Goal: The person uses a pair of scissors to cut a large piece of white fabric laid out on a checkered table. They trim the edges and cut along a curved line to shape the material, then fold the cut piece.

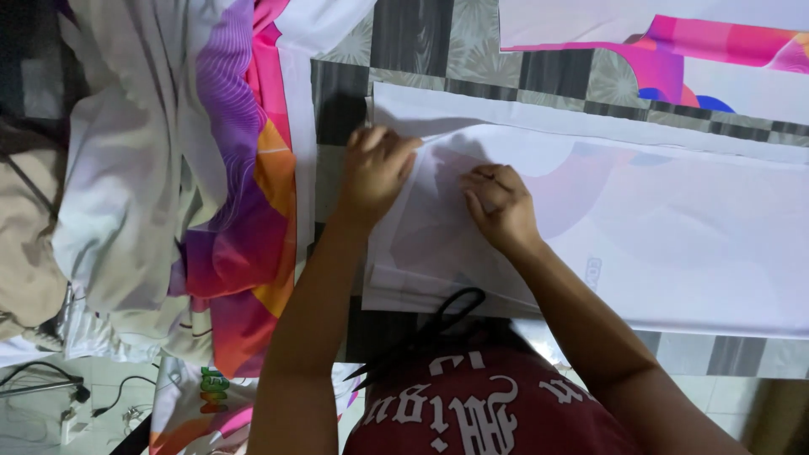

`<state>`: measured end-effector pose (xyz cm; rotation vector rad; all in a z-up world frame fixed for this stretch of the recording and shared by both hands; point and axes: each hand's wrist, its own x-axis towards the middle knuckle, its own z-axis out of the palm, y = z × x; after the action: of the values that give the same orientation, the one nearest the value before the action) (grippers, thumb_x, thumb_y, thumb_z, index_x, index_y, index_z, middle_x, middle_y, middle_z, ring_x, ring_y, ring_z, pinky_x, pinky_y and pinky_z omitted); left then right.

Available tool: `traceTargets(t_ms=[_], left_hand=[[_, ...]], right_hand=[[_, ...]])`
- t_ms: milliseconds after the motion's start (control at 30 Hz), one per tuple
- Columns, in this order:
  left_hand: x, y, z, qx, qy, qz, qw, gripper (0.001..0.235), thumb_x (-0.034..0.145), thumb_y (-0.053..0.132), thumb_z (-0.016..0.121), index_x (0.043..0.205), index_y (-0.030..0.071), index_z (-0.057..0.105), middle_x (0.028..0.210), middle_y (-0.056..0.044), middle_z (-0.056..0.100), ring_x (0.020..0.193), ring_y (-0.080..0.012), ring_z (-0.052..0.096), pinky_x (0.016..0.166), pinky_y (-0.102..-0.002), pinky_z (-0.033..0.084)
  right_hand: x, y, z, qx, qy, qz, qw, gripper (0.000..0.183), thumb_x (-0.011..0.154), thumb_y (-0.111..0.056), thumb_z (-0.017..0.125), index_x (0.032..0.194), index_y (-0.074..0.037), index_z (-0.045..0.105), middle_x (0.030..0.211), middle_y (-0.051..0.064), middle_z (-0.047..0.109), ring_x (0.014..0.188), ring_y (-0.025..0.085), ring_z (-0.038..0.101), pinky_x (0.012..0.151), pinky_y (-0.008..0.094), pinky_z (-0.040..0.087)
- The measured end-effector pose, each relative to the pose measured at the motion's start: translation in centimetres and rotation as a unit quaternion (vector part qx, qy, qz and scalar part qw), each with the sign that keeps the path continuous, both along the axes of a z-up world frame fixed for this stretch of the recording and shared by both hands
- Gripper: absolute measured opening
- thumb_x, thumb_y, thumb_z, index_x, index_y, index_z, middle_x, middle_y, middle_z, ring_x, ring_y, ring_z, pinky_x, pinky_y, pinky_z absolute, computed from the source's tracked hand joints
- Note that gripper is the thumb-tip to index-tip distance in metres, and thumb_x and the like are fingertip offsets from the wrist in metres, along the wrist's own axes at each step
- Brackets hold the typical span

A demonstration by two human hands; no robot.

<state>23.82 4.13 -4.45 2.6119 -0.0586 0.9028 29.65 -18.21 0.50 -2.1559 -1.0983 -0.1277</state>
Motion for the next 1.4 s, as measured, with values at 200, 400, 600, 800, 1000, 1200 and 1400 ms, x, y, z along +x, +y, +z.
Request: traceTargets(t_ms=[200,400,600,800,1000,1200,1400], left_hand=[[-2.4,-1.4,5.2,-0.016,0.049,-0.076,0.996,0.018,0.085,0.010,0.068,0.102,0.017,0.066,0.071,-0.002,0.063,0.086,-0.0196,0.064,0.078,-0.038,0.050],[-2.8,-1.5,5.2,-0.019,0.068,-0.092,0.993,0.010,0.089,0.012,0.067,0.098,0.015,0.064,0.075,-0.004,0.066,0.086,-0.0195,0.065,0.077,-0.036,0.050],[-2.3,-1.5,5.6,-0.019,0.042,-0.094,0.994,0.009,0.089,0.011,0.067,0.097,0.013,0.063,0.074,-0.004,0.065,0.078,-0.0201,0.065,0.071,-0.036,0.052],[-1.7,-1.3,5.3,-0.038,0.031,-0.086,0.995,0.009,0.089,0.009,0.066,0.097,0.013,0.065,0.071,-0.004,0.063,0.074,-0.0203,0.065,0.068,-0.035,0.053],[-0.6,-1.2,3.1,-0.058,0.003,-0.018,0.998,0.021,0.084,0.009,0.069,0.105,0.012,0.066,0.079,-0.006,0.062,0.078,-0.0252,0.063,0.069,-0.038,0.051],[-3.4,-1.2,5.3,-0.077,0.007,0.018,0.997,0.030,0.086,0.007,0.068,0.115,0.009,0.063,0.118,-0.011,0.058,0.108,-0.0318,0.055,0.089,-0.043,0.046],[-11.4,-1.6,4.4,-0.096,0.159,-0.105,0.977,0.008,0.092,0.014,0.062,0.096,0.010,0.067,0.090,-0.009,0.064,0.088,-0.0297,0.061,0.075,-0.042,0.047]], right_hand=[[1.4,1.9,0.5,-0.028,-0.037,-0.024,0.999,0.046,0.072,0.002,0.075,0.116,-0.007,0.066,0.095,0.013,0.058,0.083,0.030,0.059,0.070,0.040,0.052],[2.5,1.9,-1.5,-0.074,-0.057,-0.007,0.996,0.033,0.073,-0.002,0.074,0.105,-0.009,0.071,0.094,0.011,0.056,0.083,0.027,0.058,0.071,0.039,0.052],[2.6,2.0,-0.8,-0.050,-0.071,-0.007,0.996,0.021,0.071,-0.004,0.078,0.091,-0.003,0.071,0.096,0.013,0.057,0.081,0.028,0.058,0.069,0.038,0.052],[2.6,2.0,-0.6,-0.052,-0.071,-0.007,0.996,0.021,0.073,-0.005,0.077,0.094,-0.003,0.072,0.096,0.013,0.057,0.082,0.029,0.058,0.070,0.039,0.053],[2.6,0.9,-0.3,-0.022,-0.055,-0.017,0.998,0.024,0.077,-0.007,0.075,0.100,-0.005,0.072,0.095,0.011,0.056,0.082,0.027,0.057,0.070,0.038,0.051],[-1.2,-2.4,0.9,-0.007,-0.026,0.109,0.994,0.016,0.083,-0.014,0.066,0.098,-0.008,0.071,0.090,0.011,0.057,0.080,0.029,0.058,0.067,0.040,0.049],[-7.8,-6.3,4.8,-0.040,0.036,0.370,0.927,0.031,0.097,-0.025,0.040,0.092,-0.009,0.067,0.089,0.012,0.062,0.077,0.030,0.060,0.061,0.040,0.048]])
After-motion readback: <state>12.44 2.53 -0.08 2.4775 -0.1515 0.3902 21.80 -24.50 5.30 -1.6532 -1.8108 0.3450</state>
